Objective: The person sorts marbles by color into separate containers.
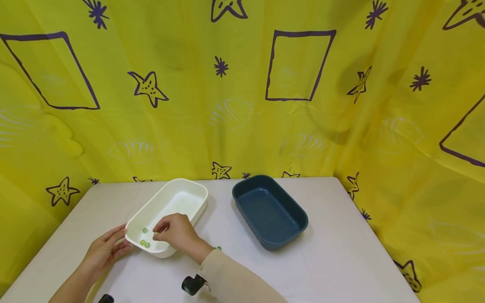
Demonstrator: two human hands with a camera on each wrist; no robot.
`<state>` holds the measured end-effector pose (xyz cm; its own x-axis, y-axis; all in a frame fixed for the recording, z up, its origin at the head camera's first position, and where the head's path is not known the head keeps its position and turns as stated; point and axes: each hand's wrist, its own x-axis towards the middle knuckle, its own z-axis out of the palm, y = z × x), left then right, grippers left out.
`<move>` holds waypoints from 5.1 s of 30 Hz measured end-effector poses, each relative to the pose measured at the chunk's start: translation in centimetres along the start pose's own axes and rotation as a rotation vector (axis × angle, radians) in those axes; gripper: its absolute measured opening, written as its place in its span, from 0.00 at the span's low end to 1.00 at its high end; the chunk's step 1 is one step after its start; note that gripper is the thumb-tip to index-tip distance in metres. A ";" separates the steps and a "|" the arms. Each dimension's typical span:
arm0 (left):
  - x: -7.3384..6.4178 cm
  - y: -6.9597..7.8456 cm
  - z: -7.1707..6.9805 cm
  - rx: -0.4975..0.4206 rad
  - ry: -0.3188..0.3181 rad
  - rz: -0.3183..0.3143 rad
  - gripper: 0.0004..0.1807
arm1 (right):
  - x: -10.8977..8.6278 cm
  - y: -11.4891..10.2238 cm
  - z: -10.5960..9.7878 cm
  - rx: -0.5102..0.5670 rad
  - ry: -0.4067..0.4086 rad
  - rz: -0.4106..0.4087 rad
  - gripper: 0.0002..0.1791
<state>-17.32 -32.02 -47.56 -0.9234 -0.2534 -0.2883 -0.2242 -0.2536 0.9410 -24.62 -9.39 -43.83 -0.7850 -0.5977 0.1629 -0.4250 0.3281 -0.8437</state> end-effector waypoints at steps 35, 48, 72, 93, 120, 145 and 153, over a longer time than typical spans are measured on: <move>-0.1 0.2 0.1 -0.006 0.000 -0.003 0.13 | 4.9 1.0 0.7 -0.025 -0.163 0.064 0.06; -0.3 0.3 0.1 0.008 0.004 0.004 0.13 | 5.4 1.4 0.9 -0.025 -0.175 0.048 0.07; 0.1 -0.2 -0.3 -0.036 -0.010 0.010 0.14 | 1.4 0.1 -6.0 0.014 -0.098 0.017 0.06; 0.0 -0.2 0.0 -0.041 0.000 0.003 0.16 | -7.2 4.3 -10.5 0.028 0.010 0.075 0.07; -0.1 -0.3 0.2 -0.028 0.007 0.010 0.15 | -12.0 9.8 -8.7 0.107 0.040 0.132 0.06; -0.2 -0.1 0.2 -0.036 0.021 -0.019 0.13 | -12.0 9.9 -8.0 0.055 0.056 0.145 0.03; 0.0 -0.2 0.2 -0.039 0.023 -0.020 0.14 | -12.1 9.8 -7.9 0.054 0.056 0.148 0.03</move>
<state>-17.31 -31.82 -47.73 -0.9112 -0.2694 -0.3116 -0.2299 -0.2949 0.9275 -22.89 6.84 -49.98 -0.8617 -0.5037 0.0613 -0.2786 0.3688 -0.8868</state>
